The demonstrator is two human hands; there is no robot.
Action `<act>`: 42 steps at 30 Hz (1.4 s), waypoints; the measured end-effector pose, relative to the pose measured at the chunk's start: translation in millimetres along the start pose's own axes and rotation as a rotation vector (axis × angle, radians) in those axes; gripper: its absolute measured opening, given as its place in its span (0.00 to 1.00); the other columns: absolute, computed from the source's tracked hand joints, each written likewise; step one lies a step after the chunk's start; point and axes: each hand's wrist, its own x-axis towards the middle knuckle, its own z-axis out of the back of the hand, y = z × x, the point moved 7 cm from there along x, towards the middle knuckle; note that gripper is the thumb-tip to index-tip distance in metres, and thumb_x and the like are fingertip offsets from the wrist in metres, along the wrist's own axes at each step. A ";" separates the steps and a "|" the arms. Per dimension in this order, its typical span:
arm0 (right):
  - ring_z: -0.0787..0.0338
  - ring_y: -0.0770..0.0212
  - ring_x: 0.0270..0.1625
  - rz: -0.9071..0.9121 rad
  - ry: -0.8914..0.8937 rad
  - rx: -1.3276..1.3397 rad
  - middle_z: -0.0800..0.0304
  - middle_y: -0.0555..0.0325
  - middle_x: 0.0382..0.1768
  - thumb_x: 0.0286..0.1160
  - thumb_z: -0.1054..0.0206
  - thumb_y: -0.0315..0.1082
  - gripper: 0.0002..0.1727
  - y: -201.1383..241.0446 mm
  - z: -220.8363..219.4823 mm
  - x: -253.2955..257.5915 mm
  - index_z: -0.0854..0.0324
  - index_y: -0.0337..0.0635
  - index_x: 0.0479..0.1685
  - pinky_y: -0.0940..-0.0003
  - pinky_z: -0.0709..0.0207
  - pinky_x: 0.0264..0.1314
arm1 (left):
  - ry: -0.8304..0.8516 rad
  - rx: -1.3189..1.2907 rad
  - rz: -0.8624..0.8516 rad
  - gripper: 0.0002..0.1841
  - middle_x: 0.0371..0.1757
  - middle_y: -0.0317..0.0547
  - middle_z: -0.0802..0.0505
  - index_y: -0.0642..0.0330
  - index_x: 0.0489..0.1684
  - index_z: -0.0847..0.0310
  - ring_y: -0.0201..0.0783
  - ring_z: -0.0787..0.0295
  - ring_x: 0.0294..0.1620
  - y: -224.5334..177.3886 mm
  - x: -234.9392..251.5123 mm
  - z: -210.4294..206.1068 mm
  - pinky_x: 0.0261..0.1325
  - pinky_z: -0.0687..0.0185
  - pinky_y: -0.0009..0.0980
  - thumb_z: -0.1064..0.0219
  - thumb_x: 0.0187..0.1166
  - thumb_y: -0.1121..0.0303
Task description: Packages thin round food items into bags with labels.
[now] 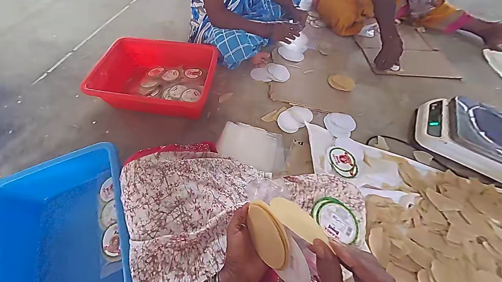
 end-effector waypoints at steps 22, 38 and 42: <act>0.12 0.61 0.60 -0.149 0.339 -0.156 0.09 0.52 0.58 0.82 0.41 0.63 0.29 -48.1 -8.7 -3.8 0.10 0.49 0.57 0.64 0.17 0.58 | -0.062 0.104 -0.053 0.27 0.42 0.51 0.07 0.60 0.52 0.19 0.45 0.05 0.45 -6.6 2.8 2.8 0.50 0.08 0.44 0.56 0.92 0.45; 0.12 0.69 0.57 -0.116 0.189 -0.261 0.05 0.59 0.49 0.81 0.33 0.43 0.11 -36.4 17.1 -9.3 0.10 0.50 0.38 0.78 0.22 0.60 | -0.304 0.186 -0.139 0.25 0.43 0.51 0.08 0.58 0.58 0.22 0.45 0.06 0.44 -15.9 5.3 10.7 0.46 0.08 0.44 0.53 0.91 0.46; 0.21 0.62 0.73 0.194 0.203 -0.259 0.12 0.68 0.60 0.87 0.38 0.43 0.07 -14.8 -1.0 -15.9 0.15 0.61 0.50 0.67 0.32 0.79 | -0.254 0.227 -0.116 0.26 0.46 0.55 0.08 0.62 0.60 0.22 0.48 0.06 0.47 -10.2 3.8 6.0 0.51 0.09 0.47 0.54 0.93 0.47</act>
